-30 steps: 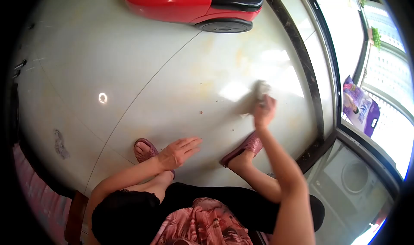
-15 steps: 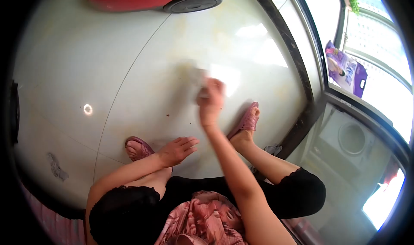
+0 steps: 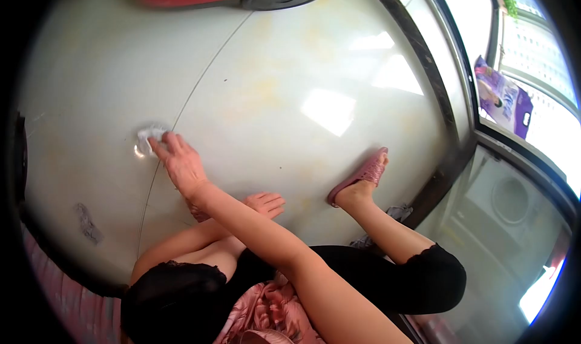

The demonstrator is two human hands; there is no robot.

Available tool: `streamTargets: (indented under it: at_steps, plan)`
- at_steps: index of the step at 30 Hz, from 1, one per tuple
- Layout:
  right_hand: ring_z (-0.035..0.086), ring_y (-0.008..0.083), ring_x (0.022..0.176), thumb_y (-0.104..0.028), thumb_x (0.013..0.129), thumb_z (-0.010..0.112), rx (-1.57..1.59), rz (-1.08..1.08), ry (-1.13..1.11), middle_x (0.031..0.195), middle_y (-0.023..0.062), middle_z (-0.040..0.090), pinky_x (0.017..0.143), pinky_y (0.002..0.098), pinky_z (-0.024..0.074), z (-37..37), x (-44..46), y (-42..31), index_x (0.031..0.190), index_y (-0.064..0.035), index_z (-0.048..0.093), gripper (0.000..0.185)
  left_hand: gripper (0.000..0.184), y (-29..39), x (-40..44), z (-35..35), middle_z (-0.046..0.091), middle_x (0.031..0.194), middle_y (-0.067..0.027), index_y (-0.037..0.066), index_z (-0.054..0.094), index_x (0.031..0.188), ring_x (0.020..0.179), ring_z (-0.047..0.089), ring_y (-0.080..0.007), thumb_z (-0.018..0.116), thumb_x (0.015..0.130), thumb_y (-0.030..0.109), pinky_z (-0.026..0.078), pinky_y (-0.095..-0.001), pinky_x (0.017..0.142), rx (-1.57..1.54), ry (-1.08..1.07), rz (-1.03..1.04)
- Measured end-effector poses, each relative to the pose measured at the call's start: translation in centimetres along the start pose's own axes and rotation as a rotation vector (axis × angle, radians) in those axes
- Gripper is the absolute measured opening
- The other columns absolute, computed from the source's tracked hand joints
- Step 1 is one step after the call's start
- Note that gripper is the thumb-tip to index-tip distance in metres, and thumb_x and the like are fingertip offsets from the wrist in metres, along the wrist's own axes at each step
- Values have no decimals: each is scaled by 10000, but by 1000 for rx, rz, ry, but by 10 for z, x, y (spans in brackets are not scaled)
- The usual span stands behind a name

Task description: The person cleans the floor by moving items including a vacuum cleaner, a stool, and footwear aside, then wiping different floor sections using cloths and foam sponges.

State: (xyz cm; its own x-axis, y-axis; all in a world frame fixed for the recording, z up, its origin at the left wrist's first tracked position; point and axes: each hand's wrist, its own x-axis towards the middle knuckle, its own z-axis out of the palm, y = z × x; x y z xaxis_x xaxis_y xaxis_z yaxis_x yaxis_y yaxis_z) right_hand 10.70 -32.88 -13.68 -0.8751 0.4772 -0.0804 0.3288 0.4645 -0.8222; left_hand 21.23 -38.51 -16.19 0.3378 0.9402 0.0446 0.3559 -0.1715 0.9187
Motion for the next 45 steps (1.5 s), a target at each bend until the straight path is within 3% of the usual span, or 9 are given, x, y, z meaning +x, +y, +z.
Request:
streamTargets:
  at_steps: [7,12,16,20,24,28,32,40,45]
  plan:
    - [596,155,794,6,928,553,-48,223,555,1103,97,529,577,264,484,-175,-21,130,1137,-45,645,234,139,4,5,6,601,1055,-62,85,619,928,1072,561,-220,570,811,144,474,-312,881,266,132,191]
    - [600,266,888,-62,884,592,-303,364,662,1044,129,587,790,372,504,-168,1,195,1142,-93,691,278,21,-5,-1,21,567,873,-27,123,585,798,939,564,-184,566,800,114,480,-309,782,297,38,218]
    - [634,291,984,9,827,573,-418,-7,-10,1180,104,596,812,400,567,14,46,40,1227,-140,647,433,133,-9,-2,24,636,1041,-66,90,651,907,1080,579,-226,573,798,93,495,-334,908,507,261,163]
    - [638,278,965,64,759,608,-62,-94,-27,1137,94,584,777,394,562,-3,53,-23,1223,-187,662,530,210,3,-18,-7,653,1108,-76,89,680,985,1083,597,-213,591,800,44,494,-357,937,458,258,41]
    - [618,275,943,15,739,599,-328,-453,-120,1108,89,590,756,374,533,-130,20,41,1214,-218,699,539,226,7,-61,-38,700,1016,-62,61,683,916,929,647,-248,618,740,-65,540,-367,788,72,670,-262]
    - [611,188,959,-205,845,610,-292,-773,-1119,1067,-17,600,859,306,504,-200,-100,146,1275,-238,634,432,233,21,-85,-63,714,929,-57,34,674,855,818,647,-243,602,742,-157,535,-334,662,228,1274,-552]
    - [576,152,954,-278,804,633,-259,-1299,-1399,1048,-20,540,811,316,507,-196,-152,195,1161,-213,656,363,189,20,-107,-40,712,923,-50,43,674,865,819,645,-232,612,793,-120,524,-301,645,204,1385,-641]
    - [640,158,918,-78,792,612,-319,-1375,-558,1074,-16,621,708,299,514,40,76,28,1164,-286,672,431,188,16,-126,-33,716,965,-56,43,675,873,824,627,-203,598,846,-126,499,-258,634,167,1737,-749]
    - [618,196,962,-110,774,622,-217,-1036,-328,1115,-1,605,750,324,522,24,105,-45,1155,-314,718,443,226,11,-153,-32,688,1049,-86,23,657,964,927,640,-191,530,890,-149,511,-274,763,143,1966,-790]
